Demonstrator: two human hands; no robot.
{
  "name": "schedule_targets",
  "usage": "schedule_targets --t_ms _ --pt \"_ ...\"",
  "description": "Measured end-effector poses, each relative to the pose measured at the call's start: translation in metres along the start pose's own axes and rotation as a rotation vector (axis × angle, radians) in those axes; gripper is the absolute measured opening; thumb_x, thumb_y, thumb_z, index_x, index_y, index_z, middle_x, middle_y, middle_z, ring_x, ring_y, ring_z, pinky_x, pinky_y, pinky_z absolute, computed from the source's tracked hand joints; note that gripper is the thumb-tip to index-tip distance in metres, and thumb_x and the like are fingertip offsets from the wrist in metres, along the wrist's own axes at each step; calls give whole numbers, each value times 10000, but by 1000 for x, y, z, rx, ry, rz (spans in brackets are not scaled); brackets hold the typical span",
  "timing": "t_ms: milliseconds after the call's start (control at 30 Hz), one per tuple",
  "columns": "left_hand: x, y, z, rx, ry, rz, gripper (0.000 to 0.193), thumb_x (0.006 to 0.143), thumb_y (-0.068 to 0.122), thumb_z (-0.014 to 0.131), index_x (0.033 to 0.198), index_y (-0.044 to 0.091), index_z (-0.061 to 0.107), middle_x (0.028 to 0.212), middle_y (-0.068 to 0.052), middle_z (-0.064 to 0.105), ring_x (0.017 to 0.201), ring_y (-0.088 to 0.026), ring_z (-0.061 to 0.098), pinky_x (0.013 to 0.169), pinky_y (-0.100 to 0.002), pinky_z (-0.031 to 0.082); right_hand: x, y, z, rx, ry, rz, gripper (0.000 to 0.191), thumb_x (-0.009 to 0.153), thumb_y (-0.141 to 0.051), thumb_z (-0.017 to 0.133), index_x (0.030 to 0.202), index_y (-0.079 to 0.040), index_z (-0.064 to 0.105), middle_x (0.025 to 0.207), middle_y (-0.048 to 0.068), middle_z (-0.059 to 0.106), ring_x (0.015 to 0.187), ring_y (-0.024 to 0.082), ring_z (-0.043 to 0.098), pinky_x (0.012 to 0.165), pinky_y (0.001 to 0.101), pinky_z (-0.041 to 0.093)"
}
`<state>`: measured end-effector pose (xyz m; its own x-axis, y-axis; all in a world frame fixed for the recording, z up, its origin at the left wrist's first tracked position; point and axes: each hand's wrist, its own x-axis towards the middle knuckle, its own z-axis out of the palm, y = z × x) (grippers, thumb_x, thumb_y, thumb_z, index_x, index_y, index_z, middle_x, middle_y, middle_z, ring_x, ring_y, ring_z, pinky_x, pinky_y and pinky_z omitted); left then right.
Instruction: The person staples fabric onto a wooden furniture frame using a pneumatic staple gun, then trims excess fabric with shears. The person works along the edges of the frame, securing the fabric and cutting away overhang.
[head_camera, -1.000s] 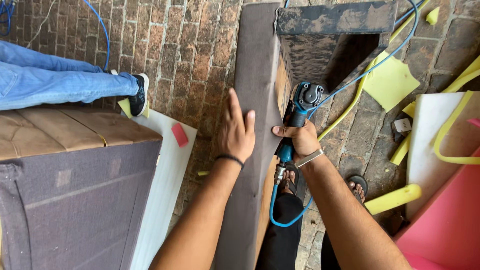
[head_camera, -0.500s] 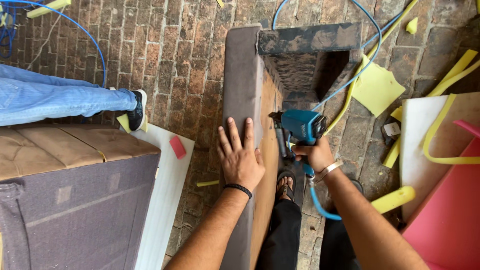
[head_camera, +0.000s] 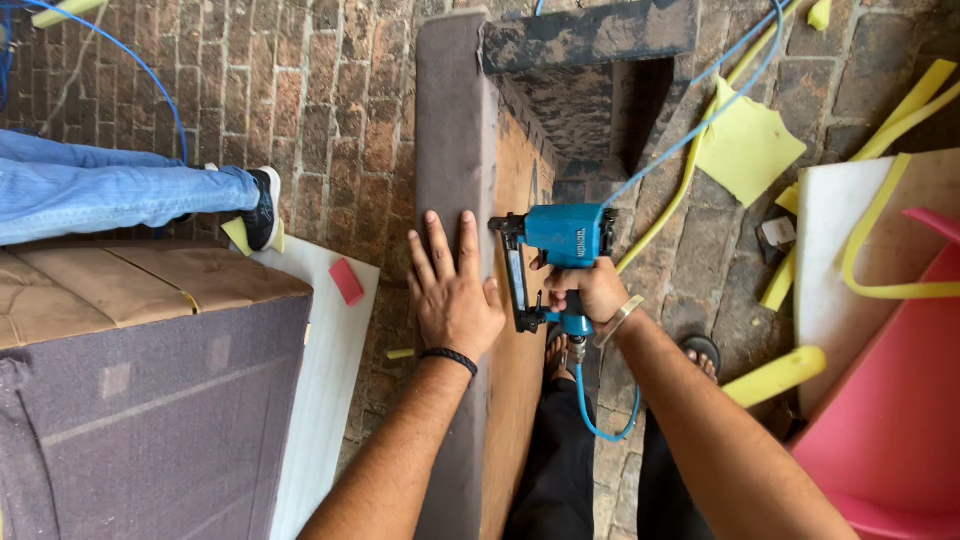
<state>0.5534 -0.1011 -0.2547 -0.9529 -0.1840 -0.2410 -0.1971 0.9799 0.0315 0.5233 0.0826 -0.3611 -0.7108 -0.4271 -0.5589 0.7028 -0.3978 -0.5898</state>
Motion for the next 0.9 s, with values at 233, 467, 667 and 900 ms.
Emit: schedule_targets --t_ms 233,467,667,900 --pt "-46 -10 8 -35 46 90 1007 834 278 742 1616 90 135 1691 -200 67 1557 -421 77 1251 -562 102 -31 35 -5 5 -16 81 288 735 54 677 1021 61 706 699 87 658 540 172 596 533 366 544" --pt "-110 -18 18 -97 15 62 992 842 248 723 1594 7 123 1688 -210 87 1565 -388 86 1259 -520 81 -68 49 -1 6 -43 141 259 766 47 691 1025 43 712 672 74 618 534 169 573 530 345 514" --pt "-168 -28 37 -63 19 49 954 875 228 685 1596 7 100 1684 -208 84 1558 -373 89 1263 -502 63 -94 58 3 -82 -65 172 259 750 64 666 1003 42 714 671 75 642 539 172 583 537 341 514" --pt "-221 -38 52 -43 -33 17 931 884 240 646 1592 1 91 1689 -190 80 1563 -352 86 1268 -472 58 -117 76 -2 -98 -105 213 228 775 53 694 1001 34 710 646 71 592 540 168 560 542 330 495"
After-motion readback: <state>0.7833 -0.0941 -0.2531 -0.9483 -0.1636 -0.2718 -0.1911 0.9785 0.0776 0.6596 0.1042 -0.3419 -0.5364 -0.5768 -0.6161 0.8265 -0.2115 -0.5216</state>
